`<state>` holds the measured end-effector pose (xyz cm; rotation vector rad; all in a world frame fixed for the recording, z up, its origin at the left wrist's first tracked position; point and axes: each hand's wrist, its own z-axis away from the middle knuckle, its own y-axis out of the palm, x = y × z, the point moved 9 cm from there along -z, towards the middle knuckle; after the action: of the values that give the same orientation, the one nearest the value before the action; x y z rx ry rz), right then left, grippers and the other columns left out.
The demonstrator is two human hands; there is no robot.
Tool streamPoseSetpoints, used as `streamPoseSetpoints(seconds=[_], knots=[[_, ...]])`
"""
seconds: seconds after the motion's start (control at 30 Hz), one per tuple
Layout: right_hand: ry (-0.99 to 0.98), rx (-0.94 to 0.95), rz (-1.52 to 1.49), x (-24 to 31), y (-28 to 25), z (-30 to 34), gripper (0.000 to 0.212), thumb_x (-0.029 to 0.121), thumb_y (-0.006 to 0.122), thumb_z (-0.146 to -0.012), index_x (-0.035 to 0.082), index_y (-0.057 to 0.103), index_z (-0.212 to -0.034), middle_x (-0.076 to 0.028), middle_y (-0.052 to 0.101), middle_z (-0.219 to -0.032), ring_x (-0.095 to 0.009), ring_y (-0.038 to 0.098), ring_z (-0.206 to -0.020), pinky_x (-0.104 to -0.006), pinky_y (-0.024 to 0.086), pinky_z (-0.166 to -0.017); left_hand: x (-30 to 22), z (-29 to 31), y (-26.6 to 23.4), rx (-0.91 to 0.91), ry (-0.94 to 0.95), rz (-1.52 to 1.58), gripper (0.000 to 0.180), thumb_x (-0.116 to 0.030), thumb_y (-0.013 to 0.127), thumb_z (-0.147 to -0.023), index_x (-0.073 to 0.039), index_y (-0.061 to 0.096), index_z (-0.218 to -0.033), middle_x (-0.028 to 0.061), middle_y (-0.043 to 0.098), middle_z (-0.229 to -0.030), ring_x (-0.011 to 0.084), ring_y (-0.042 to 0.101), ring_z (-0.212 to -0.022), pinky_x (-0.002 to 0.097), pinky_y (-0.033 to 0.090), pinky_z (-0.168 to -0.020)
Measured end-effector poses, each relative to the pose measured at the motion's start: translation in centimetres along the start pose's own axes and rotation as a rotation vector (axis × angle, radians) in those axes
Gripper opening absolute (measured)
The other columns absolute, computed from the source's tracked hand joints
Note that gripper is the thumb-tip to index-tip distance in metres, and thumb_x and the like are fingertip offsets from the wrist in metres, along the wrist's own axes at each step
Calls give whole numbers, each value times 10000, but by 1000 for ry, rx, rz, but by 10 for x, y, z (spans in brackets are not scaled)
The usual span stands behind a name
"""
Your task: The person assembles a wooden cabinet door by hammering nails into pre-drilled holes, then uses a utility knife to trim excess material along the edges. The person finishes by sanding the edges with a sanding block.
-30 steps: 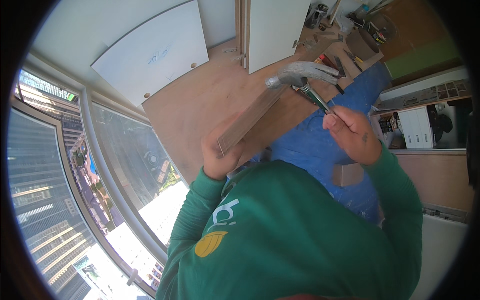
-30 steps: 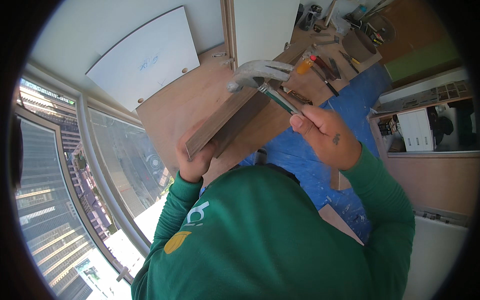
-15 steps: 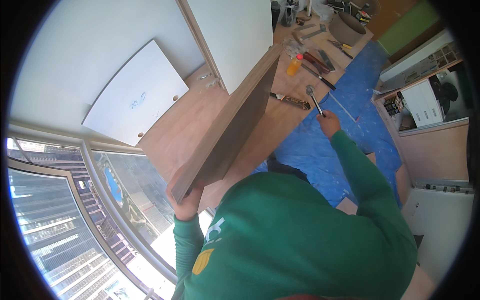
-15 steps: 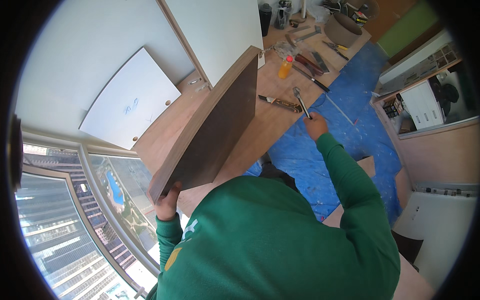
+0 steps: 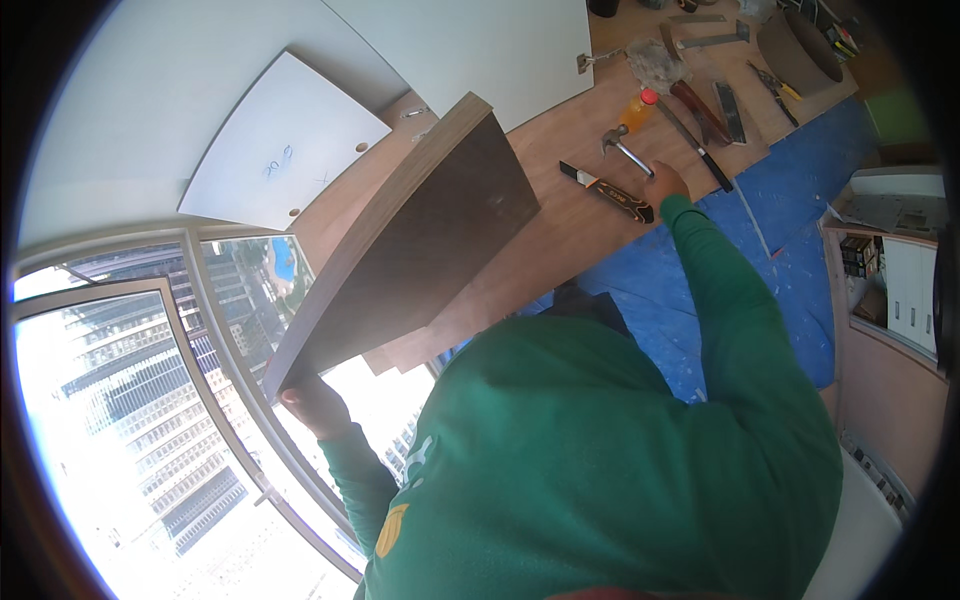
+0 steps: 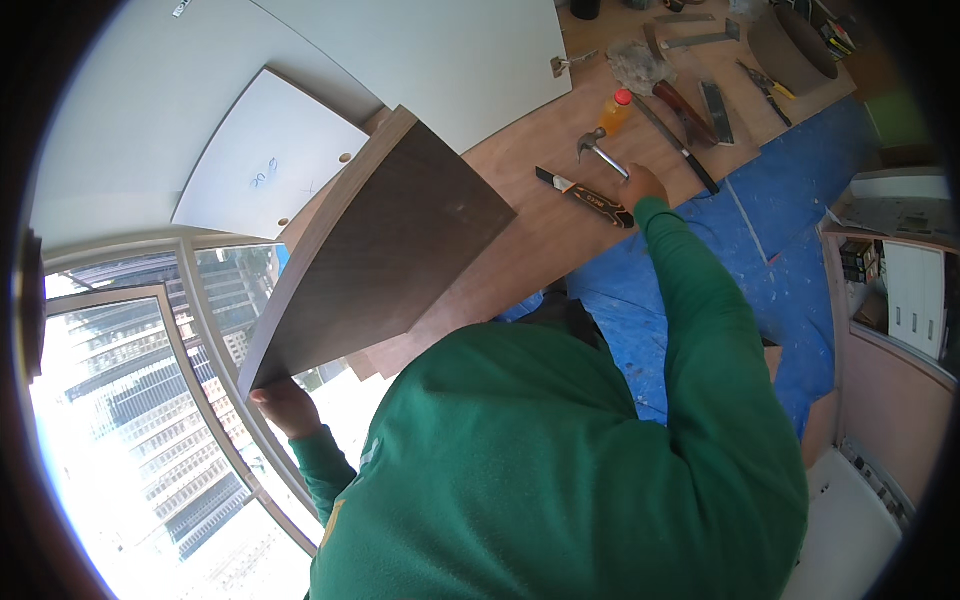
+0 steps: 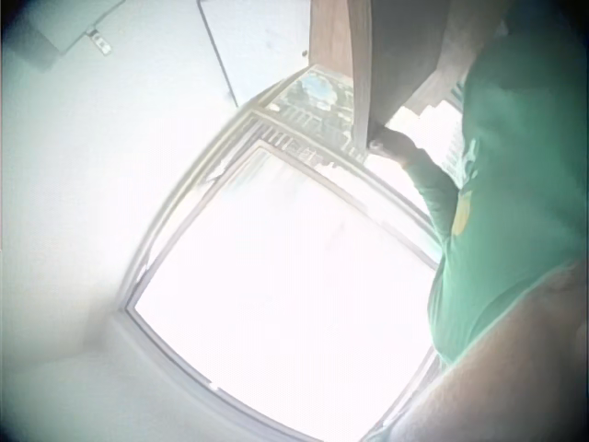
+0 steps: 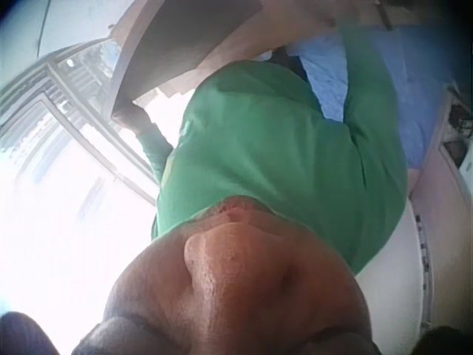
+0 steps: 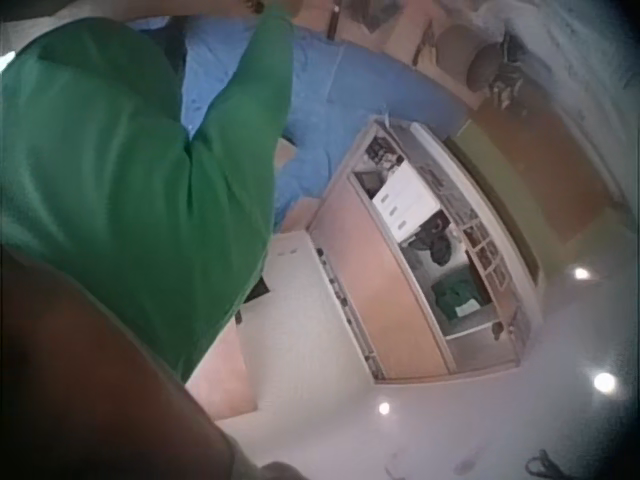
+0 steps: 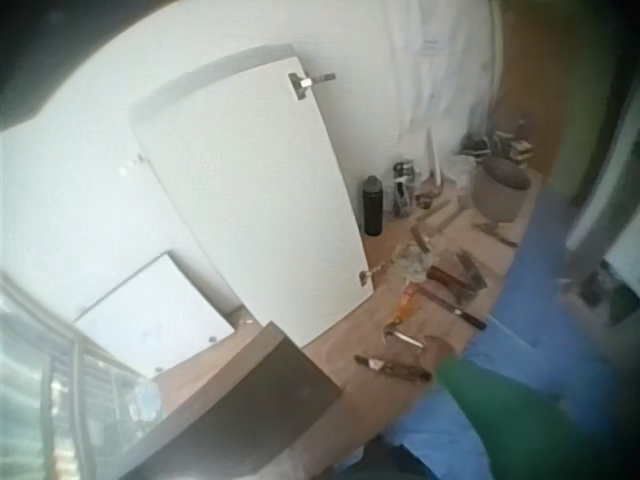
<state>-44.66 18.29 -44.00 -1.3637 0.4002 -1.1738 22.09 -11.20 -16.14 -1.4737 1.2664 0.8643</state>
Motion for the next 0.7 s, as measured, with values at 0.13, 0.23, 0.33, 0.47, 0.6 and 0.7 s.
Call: streamPoseSetpoints(seconds=[0.13, 0.23, 0.33, 0.47, 0.6, 0.7], knots=[[-54, 3, 18, -37, 26, -17, 310, 169, 621, -939, 20, 653, -1209, -212, 648, -1270, -395, 623, -1175, -488, 508, -993, -14, 4, 15, -47, -136, 431, 824, -641, 266, -1084, 72, 577, -1356, 225, 608, -1362, 326, 572, -1287, 457, 403, -1150], [-75, -5, 7, -56, 33, -24, 310, 160, 624, -935, 42, 655, -1219, -198, 644, -1249, -400, 613, -1172, -490, 506, -1001, -44, 9, 37, -171, -150, 57, 730, -538, 315, -1105, 107, 589, -1307, 222, 664, -1237, 309, 631, -1183, 433, 462, -1082], [-14, 6, 93, -54, 33, -25, 299, 144, 640, -920, 67, 666, -1208, -170, 644, -1209, -409, 608, -1150, -495, 507, -995, -48, 6, 44, -123, -151, 275, 522, -354, 382, -1103, 101, 621, -1195, 185, 687, -1117, 268, 660, -1082, 402, 509, -996], [-15, -187, 140, -32, 3, -22, 286, 131, 670, -895, 77, 680, -1176, -152, 652, -1151, -407, 608, -1122, -494, 513, -961, -43, 4, 43, -161, -162, 274, 501, -348, 403, -1098, 96, 628, -1157, 176, 686, -1081, 266, 666, -1057, 396, 514, -979], [-246, -243, -250, 1, 4, -11, 269, 136, 690, -885, 57, 676, -1142, -172, 654, -1120, -390, 626, -1077, -481, 513, -945, -47, 8, 40, -193, -125, 67, 475, -337, 440, -1087, 89, 644, -1137, 180, 690, -1063, 262, 673, -1032, 411, 527, -960], [-313, -154, -457, 38, 15, 12, 291, 168, 723, -881, 48, 670, -1141, -177, 652, -1114, -364, 642, -1048, -453, 514, -936, -50, 16, 35, -224, -105, -62, 424, -301, 469, -1079, 76, 658, -1131, 188, 694, -1042, 266, 682, -1017, 418, 542, -953]])
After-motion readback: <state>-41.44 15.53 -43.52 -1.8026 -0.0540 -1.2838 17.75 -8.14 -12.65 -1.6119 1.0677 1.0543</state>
